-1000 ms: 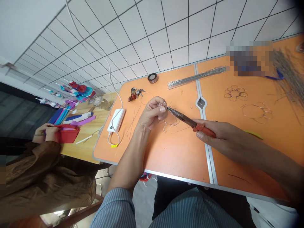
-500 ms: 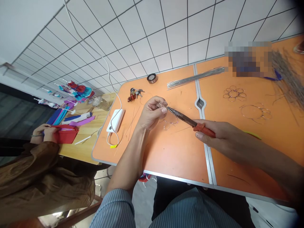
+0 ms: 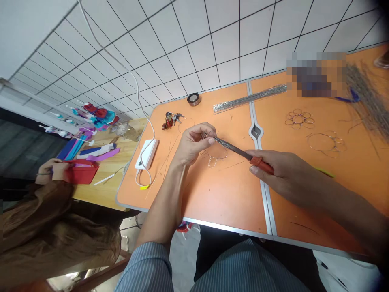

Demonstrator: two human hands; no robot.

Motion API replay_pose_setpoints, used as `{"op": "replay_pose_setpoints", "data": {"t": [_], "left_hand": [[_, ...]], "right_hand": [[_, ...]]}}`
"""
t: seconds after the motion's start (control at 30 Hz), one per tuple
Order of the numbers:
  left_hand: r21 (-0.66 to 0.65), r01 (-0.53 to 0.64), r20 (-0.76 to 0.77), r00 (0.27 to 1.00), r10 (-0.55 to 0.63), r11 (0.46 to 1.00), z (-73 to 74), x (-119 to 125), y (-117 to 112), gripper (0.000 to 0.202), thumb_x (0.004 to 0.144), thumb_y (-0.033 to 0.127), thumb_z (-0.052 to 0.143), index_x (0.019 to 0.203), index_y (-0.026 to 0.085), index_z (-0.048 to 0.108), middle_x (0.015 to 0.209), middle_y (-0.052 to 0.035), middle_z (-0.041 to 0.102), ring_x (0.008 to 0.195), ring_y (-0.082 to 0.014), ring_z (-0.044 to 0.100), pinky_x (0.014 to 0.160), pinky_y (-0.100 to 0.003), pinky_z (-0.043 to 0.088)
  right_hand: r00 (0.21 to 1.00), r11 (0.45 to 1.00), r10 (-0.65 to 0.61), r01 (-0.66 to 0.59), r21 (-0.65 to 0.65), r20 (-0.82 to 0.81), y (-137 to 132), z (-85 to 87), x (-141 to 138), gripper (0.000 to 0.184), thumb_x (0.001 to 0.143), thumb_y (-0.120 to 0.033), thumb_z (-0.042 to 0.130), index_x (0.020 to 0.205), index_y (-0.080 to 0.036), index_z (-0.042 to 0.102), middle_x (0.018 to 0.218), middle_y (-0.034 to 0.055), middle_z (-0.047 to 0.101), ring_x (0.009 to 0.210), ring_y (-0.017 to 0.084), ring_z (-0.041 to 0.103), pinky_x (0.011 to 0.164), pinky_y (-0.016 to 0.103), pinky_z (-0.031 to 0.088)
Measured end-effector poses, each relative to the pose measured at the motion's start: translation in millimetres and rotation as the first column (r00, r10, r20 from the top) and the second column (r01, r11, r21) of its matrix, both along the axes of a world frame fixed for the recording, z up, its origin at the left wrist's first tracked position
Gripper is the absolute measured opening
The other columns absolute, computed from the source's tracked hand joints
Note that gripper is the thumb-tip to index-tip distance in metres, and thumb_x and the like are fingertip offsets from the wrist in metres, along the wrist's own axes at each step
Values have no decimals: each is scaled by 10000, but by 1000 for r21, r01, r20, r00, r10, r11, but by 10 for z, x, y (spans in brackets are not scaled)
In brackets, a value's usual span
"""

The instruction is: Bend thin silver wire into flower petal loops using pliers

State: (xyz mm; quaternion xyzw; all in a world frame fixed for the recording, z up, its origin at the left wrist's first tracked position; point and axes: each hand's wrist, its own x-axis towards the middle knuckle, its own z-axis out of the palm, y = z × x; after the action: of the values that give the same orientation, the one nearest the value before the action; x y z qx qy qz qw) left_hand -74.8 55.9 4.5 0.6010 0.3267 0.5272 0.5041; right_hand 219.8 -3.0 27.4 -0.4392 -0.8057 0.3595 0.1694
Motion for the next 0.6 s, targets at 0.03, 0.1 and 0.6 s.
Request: {"op": "replay_pose_setpoints", "data": {"t": [0.03, 0.1, 0.6], "left_hand": [[0, 1, -6, 1000, -1, 1000, 4, 1, 0, 182, 761, 242, 986, 844, 222, 826, 884, -28, 692, 827, -136, 619, 755, -268, 501], [11, -4, -12, 1000, 4, 1000, 9, 11, 0, 181, 757, 255, 994, 833, 224, 832, 876, -30, 691, 826, -137, 615, 759, -273, 491], [168, -31, -45, 998, 39, 985, -9, 10, 1, 149, 775, 321, 996, 817, 283, 858, 849, -32, 679, 800, -166, 597, 718, -316, 465]], "right_hand": [[1000, 1000, 2, -2, 13, 5, 3, -11, 0, 274, 1074, -379, 545, 838, -255, 482, 707, -41, 522, 612, 154, 453, 627, 331, 322], [1000, 1000, 3, -3, 14, 8, 5, -28, 7, 274, 1077, -384, 540, 842, -255, 484, 705, -42, 521, 611, 153, 452, 625, 330, 320], [980, 793, -31, -95, -602, -195, 53, 66, 95, 424, 982, -573, 713, 1248, -244, 679, 689, -54, 495, 569, 146, 421, 538, 300, 344]]}}
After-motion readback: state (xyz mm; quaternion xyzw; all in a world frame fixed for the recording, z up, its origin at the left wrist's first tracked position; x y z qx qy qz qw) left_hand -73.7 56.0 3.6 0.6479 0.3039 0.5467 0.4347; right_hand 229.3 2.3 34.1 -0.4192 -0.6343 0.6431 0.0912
